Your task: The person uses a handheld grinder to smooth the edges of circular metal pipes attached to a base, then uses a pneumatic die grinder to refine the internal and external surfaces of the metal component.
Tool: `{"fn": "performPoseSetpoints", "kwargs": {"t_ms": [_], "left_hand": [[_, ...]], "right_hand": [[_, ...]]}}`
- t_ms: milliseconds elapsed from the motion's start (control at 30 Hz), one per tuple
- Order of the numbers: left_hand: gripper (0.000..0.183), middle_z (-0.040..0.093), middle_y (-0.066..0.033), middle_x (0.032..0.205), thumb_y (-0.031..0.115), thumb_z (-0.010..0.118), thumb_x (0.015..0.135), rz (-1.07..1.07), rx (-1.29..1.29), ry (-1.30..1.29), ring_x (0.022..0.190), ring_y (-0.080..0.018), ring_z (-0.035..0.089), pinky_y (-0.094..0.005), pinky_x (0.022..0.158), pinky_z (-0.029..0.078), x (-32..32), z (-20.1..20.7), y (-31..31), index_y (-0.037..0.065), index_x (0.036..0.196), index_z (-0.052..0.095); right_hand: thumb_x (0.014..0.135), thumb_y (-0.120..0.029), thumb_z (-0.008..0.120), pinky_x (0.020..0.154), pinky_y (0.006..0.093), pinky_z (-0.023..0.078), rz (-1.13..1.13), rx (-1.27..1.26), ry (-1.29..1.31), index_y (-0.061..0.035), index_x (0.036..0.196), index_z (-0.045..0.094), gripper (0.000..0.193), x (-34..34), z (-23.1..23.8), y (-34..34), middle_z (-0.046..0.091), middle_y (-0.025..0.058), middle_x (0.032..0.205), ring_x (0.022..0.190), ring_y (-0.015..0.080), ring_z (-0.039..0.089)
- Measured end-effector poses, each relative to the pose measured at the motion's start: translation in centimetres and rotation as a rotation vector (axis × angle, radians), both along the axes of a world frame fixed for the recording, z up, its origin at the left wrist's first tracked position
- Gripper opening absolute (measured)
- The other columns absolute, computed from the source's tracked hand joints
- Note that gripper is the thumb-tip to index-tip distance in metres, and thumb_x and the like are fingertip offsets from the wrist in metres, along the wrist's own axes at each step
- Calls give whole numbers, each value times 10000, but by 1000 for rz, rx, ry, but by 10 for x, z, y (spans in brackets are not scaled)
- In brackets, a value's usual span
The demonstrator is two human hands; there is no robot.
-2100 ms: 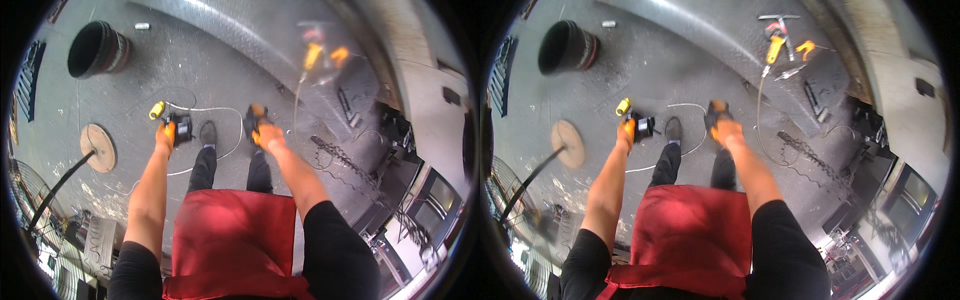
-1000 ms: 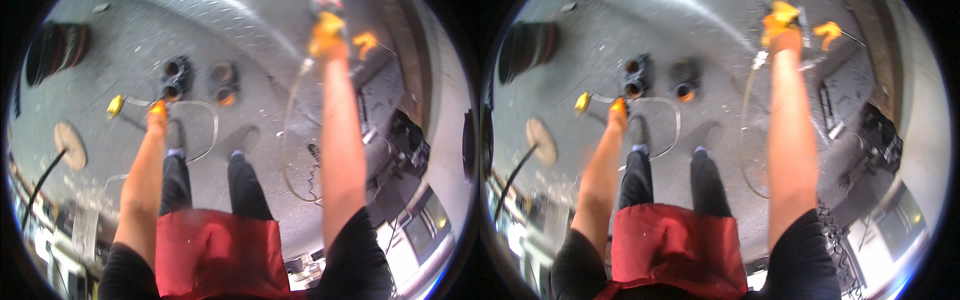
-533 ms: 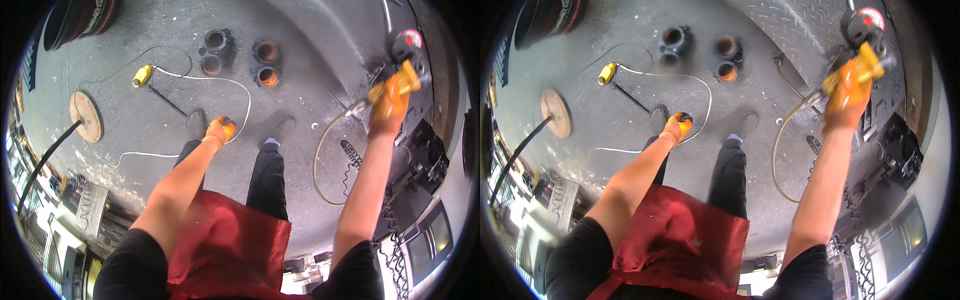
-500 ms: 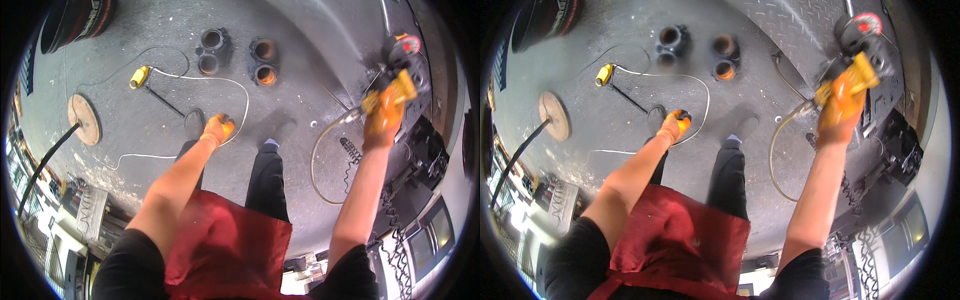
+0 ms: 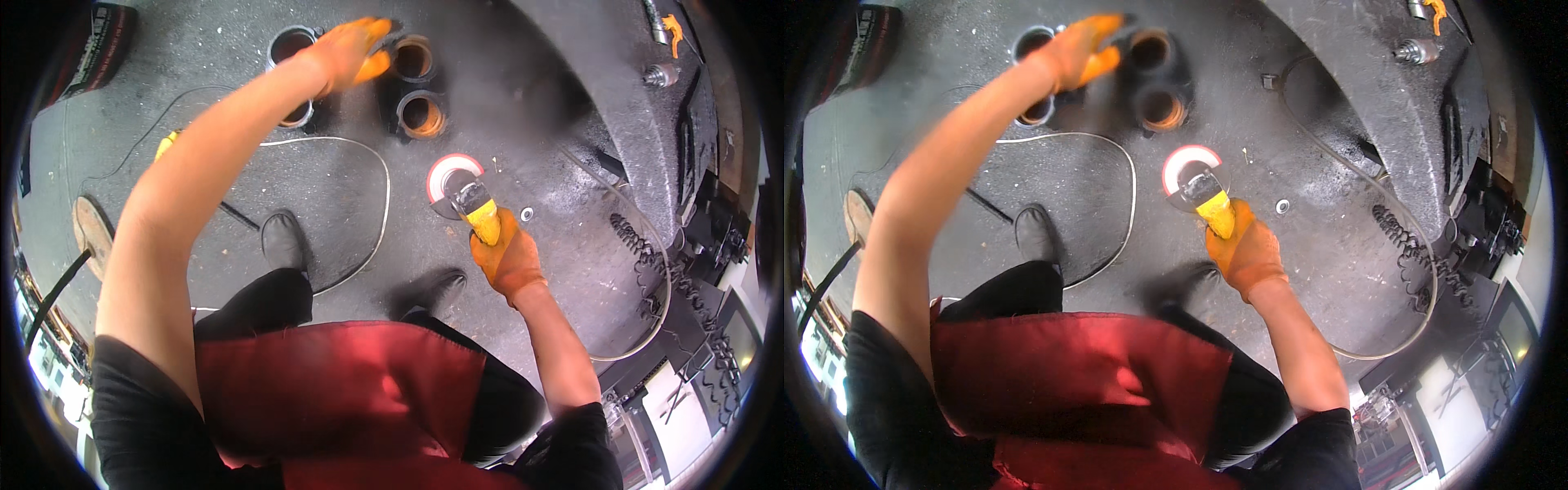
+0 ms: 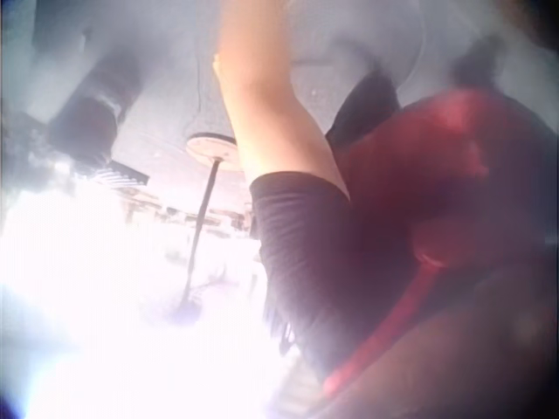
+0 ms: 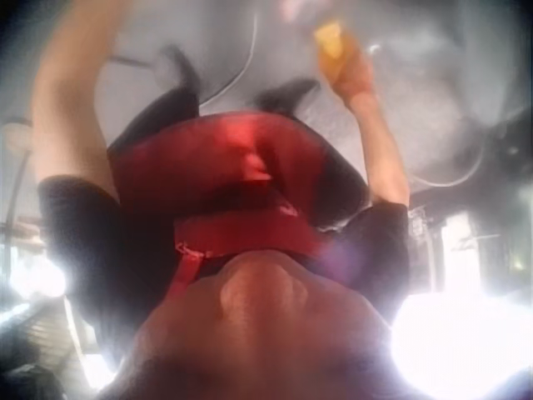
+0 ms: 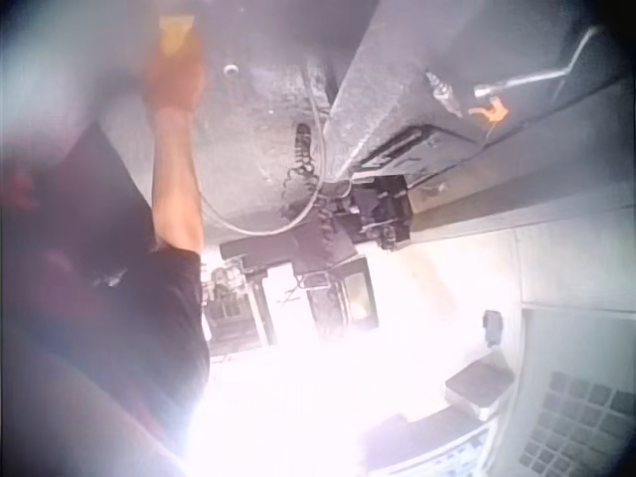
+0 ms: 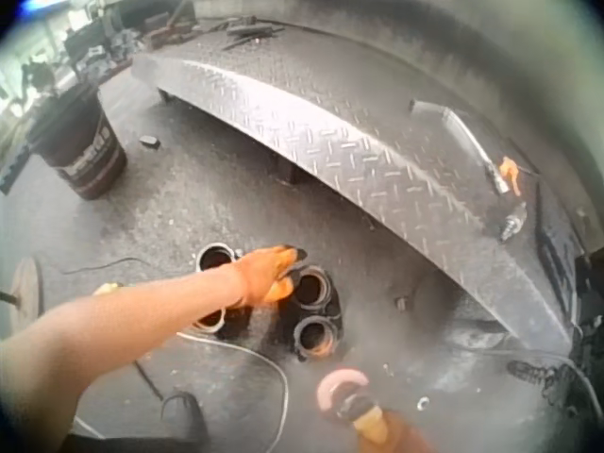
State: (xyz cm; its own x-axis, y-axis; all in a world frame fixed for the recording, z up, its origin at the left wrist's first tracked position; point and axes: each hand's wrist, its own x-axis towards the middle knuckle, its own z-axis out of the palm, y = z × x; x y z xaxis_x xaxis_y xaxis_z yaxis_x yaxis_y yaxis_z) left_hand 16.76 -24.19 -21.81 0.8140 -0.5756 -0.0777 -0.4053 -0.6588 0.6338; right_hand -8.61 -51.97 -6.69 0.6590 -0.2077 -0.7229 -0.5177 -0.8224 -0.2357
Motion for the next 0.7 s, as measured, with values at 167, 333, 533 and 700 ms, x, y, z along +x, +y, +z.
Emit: {"fn": "performPoseSetpoints", "kwargs": {"t_ms": [167,333,533,700], "left_hand": [[542,594,-166,1449,265,629,976,-46,180,95,1325,-350,567,-412,1124,438,33,-5,-40,99,1483,534],[553,669,-177,1346,141,668,918,0,130,388,1226,-294,656,-373,1046,500,41,-18,-40,105,1461,569],[567,628,-191,1405,210,670,919,-22,173,296,1304,-337,600,-389,1111,463,45,-9,-38,85,1461,563],[548,620,-201,1412,177,662,935,-21,139,296,1316,-341,592,-387,1120,453,42,-18,-37,67,1460,556]], "right_hand": [[907,-339,664,879,519,526,43,33,-138,-45,1246,597,454,26,-24,17,708,278,1070,1028,480,662],[915,-345,643,889,541,516,82,22,-110,-41,1212,603,428,51,-33,43,705,279,1061,1030,492,656],[910,-342,657,892,544,516,109,41,-153,-27,1180,604,418,66,-32,54,703,283,1061,1029,492,656],[887,-328,682,890,522,514,41,3,-89,-15,1202,605,451,53,-36,45,698,293,1080,1053,484,654]]}}
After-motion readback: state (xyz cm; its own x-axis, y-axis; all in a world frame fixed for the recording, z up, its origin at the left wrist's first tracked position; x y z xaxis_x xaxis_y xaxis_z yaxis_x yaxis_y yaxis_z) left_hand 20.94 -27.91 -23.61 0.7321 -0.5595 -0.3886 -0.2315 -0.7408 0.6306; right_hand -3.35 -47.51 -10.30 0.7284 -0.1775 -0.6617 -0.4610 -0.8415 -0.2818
